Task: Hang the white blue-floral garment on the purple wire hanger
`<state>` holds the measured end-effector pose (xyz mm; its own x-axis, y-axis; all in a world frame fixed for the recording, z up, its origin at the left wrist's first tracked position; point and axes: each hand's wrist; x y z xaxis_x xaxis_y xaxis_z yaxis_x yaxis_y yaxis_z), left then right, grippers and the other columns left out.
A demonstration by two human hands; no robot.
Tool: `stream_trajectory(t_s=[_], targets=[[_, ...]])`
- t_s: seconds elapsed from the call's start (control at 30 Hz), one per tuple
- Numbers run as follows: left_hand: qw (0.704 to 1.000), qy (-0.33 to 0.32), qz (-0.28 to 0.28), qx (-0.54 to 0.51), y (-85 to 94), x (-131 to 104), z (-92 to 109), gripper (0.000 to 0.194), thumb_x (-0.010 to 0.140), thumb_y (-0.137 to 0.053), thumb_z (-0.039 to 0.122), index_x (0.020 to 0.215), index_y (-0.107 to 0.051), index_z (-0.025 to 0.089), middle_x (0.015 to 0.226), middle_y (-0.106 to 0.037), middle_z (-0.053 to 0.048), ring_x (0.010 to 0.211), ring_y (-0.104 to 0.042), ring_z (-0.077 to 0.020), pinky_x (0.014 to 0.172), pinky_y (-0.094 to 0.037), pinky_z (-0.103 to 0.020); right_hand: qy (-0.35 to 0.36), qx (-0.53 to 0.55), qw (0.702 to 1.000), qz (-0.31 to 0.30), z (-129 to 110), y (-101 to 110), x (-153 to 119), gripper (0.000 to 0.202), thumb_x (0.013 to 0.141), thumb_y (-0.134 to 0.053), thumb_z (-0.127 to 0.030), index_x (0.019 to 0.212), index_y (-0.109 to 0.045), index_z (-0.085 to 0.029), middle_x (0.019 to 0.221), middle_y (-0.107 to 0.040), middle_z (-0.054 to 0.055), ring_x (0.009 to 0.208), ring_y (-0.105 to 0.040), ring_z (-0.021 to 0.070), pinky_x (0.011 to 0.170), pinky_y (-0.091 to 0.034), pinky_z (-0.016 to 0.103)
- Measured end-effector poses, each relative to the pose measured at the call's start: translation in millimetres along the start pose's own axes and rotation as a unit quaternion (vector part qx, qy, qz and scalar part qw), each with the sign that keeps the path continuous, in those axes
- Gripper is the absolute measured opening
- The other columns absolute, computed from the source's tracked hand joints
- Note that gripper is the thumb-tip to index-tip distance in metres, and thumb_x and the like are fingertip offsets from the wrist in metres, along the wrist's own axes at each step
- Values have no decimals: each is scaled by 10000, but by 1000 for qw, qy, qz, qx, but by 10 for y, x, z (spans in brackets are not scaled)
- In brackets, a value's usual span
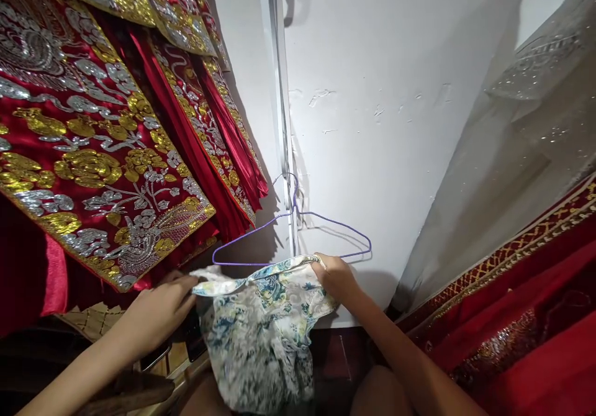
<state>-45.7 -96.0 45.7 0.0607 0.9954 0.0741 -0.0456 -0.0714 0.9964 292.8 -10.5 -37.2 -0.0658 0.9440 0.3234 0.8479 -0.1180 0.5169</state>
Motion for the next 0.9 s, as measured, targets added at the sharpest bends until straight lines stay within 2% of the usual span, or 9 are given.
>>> stream_trajectory(t_s=[0.07, 0.13, 0.23, 0.33, 0.43, 0.5, 0.6, 0.73, 0.9], targets=[[997, -35, 57, -42, 60, 71, 17, 236, 903, -326, 317, 853, -530, 210, 1020, -638, -153, 1021, -579, -329, 820, -453, -432, -24, -4, 999, -36, 3, 70, -63, 288, 848, -452, -297, 595, -329, -232, 571, -408, -26, 570, -354, 157, 567, -259, 282], [988, -72, 101, -90, 119, 164, 72, 207, 898, -327, 333, 822, -483, 221, 1008, -628, -140, 1047, -560, -322, 854, -461, -436, -36, 3, 998, -60, -9, 130, -113, 310, 859, -425, -308, 610, -255, -235, 561, -311, -39, 554, -295, 149, 552, -221, 291], [971, -110, 117, -177, 189, 318, 220, 212, 921, -341, 361, 894, -497, 219, 980, -636, -97, 982, -586, -281, 863, -477, -411, -27, 20, 997, -73, -60, 166, -189, 328, 864, -426, -310, 626, -214, -232, 572, -260, -45, 554, -263, 139, 553, -204, 295], [952, -142, 125, -240, 192, 460, 397, 216, 945, -360, 322, 1030, -527, 215, 983, -651, -59, 925, -611, -237, 856, -490, -377, -15, 42, 995, -85, -144, 162, -274, 324, 881, -432, -305, 634, -238, -230, 586, -293, -43, 566, -274, 139, 559, -218, 295], [929, -218, 161, -251, 132, 592, 540, 290, 938, -360, 220, 1148, -559, 200, 1077, -644, -78, 1017, -608, -229, 927, -476, -382, 0, 72, 993, -98, -220, 190, -334, 286, 887, -447, -288, 645, -306, -231, 608, -357, -37, 580, -315, 145, 567, -252, 293], [915, -257, 186, -249, 95, 677, 605, 331, 925, -351, 163, 1159, -584, 187, 1100, -632, -93, 1044, -604, -227, 941, -476, -382, -2, 87, 992, -87, -256, 242, -340, 252, 877, -455, -276, 656, -342, -230, 620, -371, -38, 590, -336, 146, 575, -273, 286], [903, -269, 229, -243, 113, 795, 689, 355, 906, -363, 110, 1164, -599, 166, 1085, -623, -99, 1034, -601, -222, 933, -483, -377, -16, 103, 993, -50, -314, 350, -288, 188, 861, -456, -274, 688, -399, -227, 650, -401, -42, 625, -382, 147, 596, -302, 268], [885, -279, 287, -235, 303, 903, 849, 355, 892, -394, 72, 1165, -609, 146, 1041, -611, -96, 1010, -582, -220, 921, -484, -379, -1, 114, 994, 0, -421, 505, -170, 197, 855, -473, -308, 688, -412, -222, 664, -431, -41, 652, -411, 149, 605, -314, 256], [866, -334, 297, -225, 592, 884, 1043, 411, 891, -426, 49, 1250, -589, 165, 1021, -570, -79, 991, -563, -201, 903, -478, -353, 26, 142, 989, 16, -524, 762, -172, 228, 883, -465, -353, 720, -516, -203, 731, -527, -6, 729, -475, 172, 659, -364, 264]])
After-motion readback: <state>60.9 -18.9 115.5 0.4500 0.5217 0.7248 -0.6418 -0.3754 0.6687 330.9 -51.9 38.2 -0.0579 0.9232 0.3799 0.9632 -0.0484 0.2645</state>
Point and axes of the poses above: each hand's wrist, its own x-axis towards the middle knuckle, its own y-axis out of the back of the hand, z = x × y
